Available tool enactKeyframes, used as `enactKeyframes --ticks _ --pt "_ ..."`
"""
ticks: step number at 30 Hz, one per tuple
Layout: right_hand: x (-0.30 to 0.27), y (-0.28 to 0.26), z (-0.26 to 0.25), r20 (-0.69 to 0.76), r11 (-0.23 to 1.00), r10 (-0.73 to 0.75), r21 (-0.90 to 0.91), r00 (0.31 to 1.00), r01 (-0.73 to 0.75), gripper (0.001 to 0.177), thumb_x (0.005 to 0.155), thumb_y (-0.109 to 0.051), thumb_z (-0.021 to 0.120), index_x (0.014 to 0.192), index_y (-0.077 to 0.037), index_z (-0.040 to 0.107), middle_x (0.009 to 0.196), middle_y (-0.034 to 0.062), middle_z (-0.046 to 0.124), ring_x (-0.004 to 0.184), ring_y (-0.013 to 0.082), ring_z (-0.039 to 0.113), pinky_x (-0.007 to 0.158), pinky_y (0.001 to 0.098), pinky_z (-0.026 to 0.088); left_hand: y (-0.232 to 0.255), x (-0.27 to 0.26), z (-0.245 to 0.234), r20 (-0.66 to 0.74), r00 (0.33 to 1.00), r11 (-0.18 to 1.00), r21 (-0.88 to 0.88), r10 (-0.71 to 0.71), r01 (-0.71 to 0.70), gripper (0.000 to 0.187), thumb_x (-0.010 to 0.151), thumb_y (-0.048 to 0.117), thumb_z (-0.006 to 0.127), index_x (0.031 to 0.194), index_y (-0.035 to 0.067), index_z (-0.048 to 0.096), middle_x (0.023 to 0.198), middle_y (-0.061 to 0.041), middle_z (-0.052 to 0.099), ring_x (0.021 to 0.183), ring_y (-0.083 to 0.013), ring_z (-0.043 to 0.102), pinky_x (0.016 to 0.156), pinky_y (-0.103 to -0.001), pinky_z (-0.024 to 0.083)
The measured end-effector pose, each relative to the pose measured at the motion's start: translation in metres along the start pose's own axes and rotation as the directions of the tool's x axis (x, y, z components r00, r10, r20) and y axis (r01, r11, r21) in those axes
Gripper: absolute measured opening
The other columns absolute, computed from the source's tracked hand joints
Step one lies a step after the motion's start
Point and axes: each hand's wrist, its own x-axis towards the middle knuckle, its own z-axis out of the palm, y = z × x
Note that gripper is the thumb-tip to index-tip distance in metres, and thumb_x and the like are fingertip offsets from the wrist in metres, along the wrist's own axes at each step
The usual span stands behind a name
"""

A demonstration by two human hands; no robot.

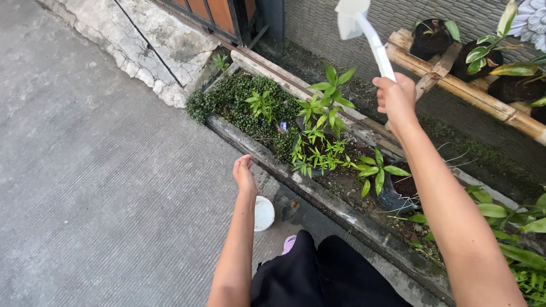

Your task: Watering several potted plants on a shelf and the ground using a scoop and a bucket of water.

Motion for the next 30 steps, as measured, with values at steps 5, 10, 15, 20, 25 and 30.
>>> enactKeyframes --ticks 5,10,15,20,25,30 --pt "0.005 0.0 0.016 0.127 0.995 0.021 0.096 0.992 -0.034 0.014 0.092 -0.011 0.065 0.085 -0.011 0.052 0.064 -0.0078 0.042 0.046 0.0015 0.031 0.04 0.0233 0.021 0.005 0.001 -0.004 -0.013 0.999 0.999 -0.025 0.03 -0.03 0.016 0.098 0.017 0.056 0.099 0.009 0.07 0.102 -0.003 0.071 0.097 -0.0158 0.062 0.09 -0.032 0.046" --pt "-0.001 -0.009 0.039 0.196 0.992 0.023 0.114 0.98 -0.046 0.014 0.093 -0.01 0.064 0.085 -0.01 0.053 0.063 -0.0078 0.042 0.046 0.0012 0.03 0.04 0.0232 0.02 0.007 0.0 -0.013 -0.009 0.998 0.996 -0.054 0.066 -0.066 0.016 0.098 0.017 0.057 0.098 0.008 0.07 0.102 -0.004 0.071 0.098 -0.0163 0.062 0.095 -0.032 0.049" --pt "-0.009 -0.008 0.046 0.225 0.991 0.051 0.11 0.973 -0.078 0.014 0.092 -0.01 0.064 0.085 -0.01 0.052 0.063 -0.008 0.042 0.045 0.0012 0.029 0.04 0.0232 0.019 0.011 0.0 -0.023 -0.031 0.997 0.997 -0.029 0.067 -0.068 0.017 0.098 0.017 0.057 0.099 0.008 0.07 0.102 -0.004 0.072 0.099 -0.0162 0.064 0.095 -0.032 0.049" --pt "-0.012 0.005 0.043 0.232 0.988 0.085 0.106 0.969 -0.112 0.013 0.092 -0.009 0.064 0.085 -0.01 0.053 0.063 -0.0078 0.042 0.045 0.0014 0.03 0.04 0.0231 0.019 0.009 0.0 -0.028 -0.02 0.994 0.992 -0.075 0.104 -0.105 0.016 0.098 0.017 0.058 0.099 0.007 0.07 0.103 -0.004 0.072 0.099 -0.0168 0.064 0.096 -0.033 0.05" --pt "-0.02 0.005 0.034 0.229 0.987 0.094 0.109 0.969 -0.122 0.015 0.092 -0.01 0.064 0.084 -0.01 0.051 0.063 -0.0079 0.042 0.046 0.001 0.03 0.04 0.0227 0.02 0.01 -0.01 -0.03 -0.013 0.992 0.99 -0.065 0.128 -0.129 0.017 0.098 0.018 0.057 0.099 0.007 0.07 0.103 -0.004 0.072 0.1 -0.0162 0.064 0.096 -0.033 0.05" --pt "-0.029 0.004 0.011 0.214 0.981 0.086 0.154 0.973 -0.121 0.018 0.092 -0.011 0.066 0.085 -0.012 0.05 0.063 -0.009 0.04 0.046 0.0007 0.029 0.04 0.0227 0.02 0.009 -0.024 -0.025 -0.017 0.991 0.988 -0.067 0.136 -0.137 0.016 0.098 0.018 0.058 0.098 0.007 0.07 0.102 -0.004 0.072 0.1 -0.0155 0.064 0.096 -0.032 0.05"
